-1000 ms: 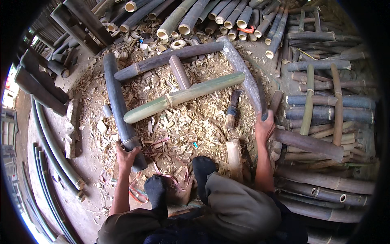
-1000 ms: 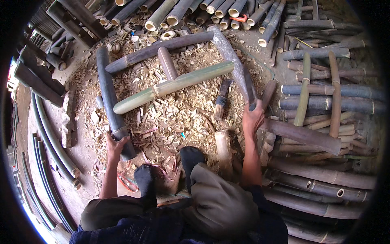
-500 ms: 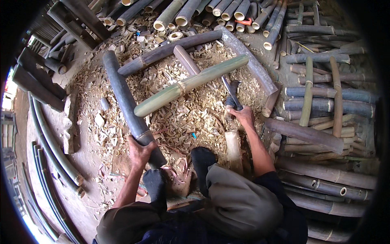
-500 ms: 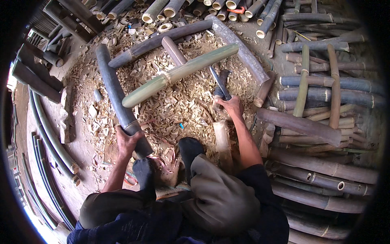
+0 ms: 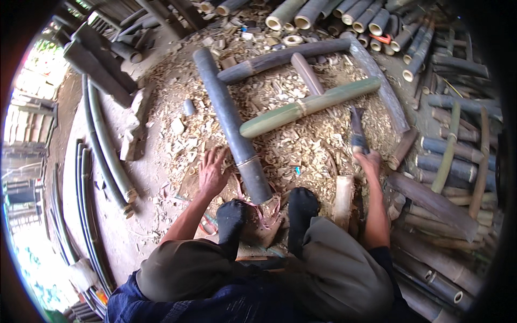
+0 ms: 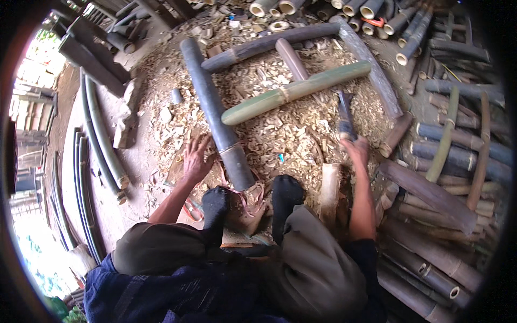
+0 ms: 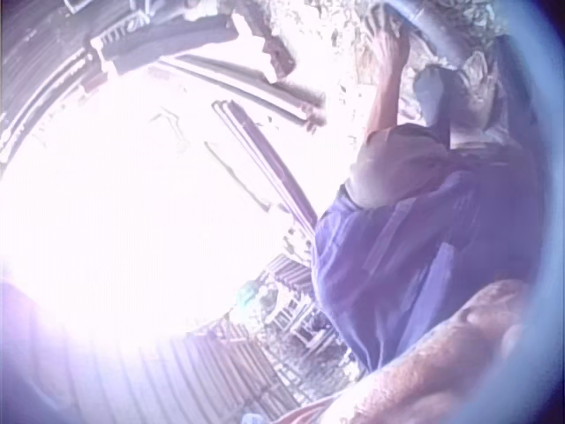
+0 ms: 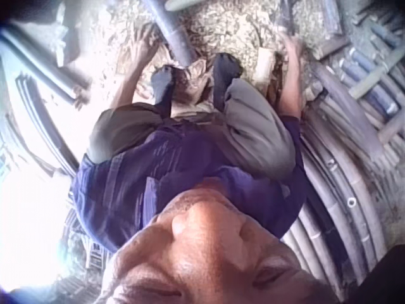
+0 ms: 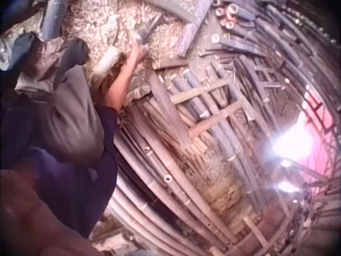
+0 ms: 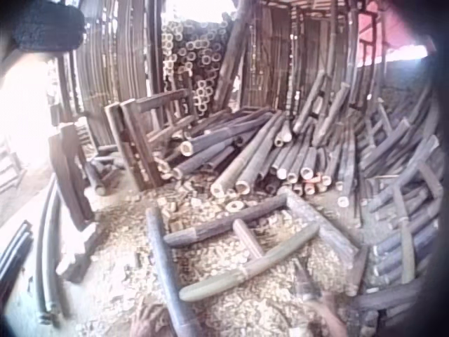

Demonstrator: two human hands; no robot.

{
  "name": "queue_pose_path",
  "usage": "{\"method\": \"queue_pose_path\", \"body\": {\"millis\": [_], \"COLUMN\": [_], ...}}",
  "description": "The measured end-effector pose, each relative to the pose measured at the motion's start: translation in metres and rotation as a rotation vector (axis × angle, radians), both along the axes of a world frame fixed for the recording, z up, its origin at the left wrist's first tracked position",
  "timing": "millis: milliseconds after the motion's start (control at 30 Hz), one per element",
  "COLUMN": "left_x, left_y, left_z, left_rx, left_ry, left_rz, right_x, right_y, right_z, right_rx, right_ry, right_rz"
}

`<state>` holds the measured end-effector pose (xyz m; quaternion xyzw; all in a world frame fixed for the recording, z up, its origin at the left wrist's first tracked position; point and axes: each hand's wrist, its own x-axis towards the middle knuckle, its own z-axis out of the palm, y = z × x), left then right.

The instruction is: The person fits bamboo pipes into holes in a larger bamboo frame, taps the joints together by hand, and measures the distance between the pipes using a ruler.

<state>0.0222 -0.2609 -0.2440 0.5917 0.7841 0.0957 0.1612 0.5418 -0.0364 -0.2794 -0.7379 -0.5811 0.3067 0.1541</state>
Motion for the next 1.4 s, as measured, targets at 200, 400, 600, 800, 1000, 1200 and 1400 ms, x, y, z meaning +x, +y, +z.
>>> {"method": "queue_pose_path", "body": {"millis": [200,400,600,800,1000,1200,1400], "left_x": [-0.023,-0.087,-0.118,-0.072,0.033,0.041,0.009], "left_y": [-0.05,-0.06,-0.012,0.056,0.092,0.069,0.065], "left_z": [-0.008,0.008,0.156,0.161,0.038,-0.004,0.005], "left_rx": [0.163,0.103,-0.481,-0.564,-0.142,0.178,0.157], "left_ry": [-0.002,-0.395,-0.48,-0.503,-0.466,-0.514,-0.393], "left_rz": [0.2,0.279,0.107,0.173,0.498,0.543,0.527], "right_x": [0.023,0.072,-0.003,-0.125,-0.173,-0.201,-0.183], "right_y": [-0.05,-0.111,-0.122,-0.056,0.093,0.14,0.107], "right_z": [0.089,0.06,0.099,0.144,0.109,0.067,0.066], "right_rx": [-0.138,0.283,0.22,0.229,0.338,0.149,0.266], "right_ry": [-0.359,-0.451,0.034,0.014,-0.112,-0.236,-0.088], "right_rz": [0.117,0.038,0.114,0.245,0.529,0.441,0.683]}}
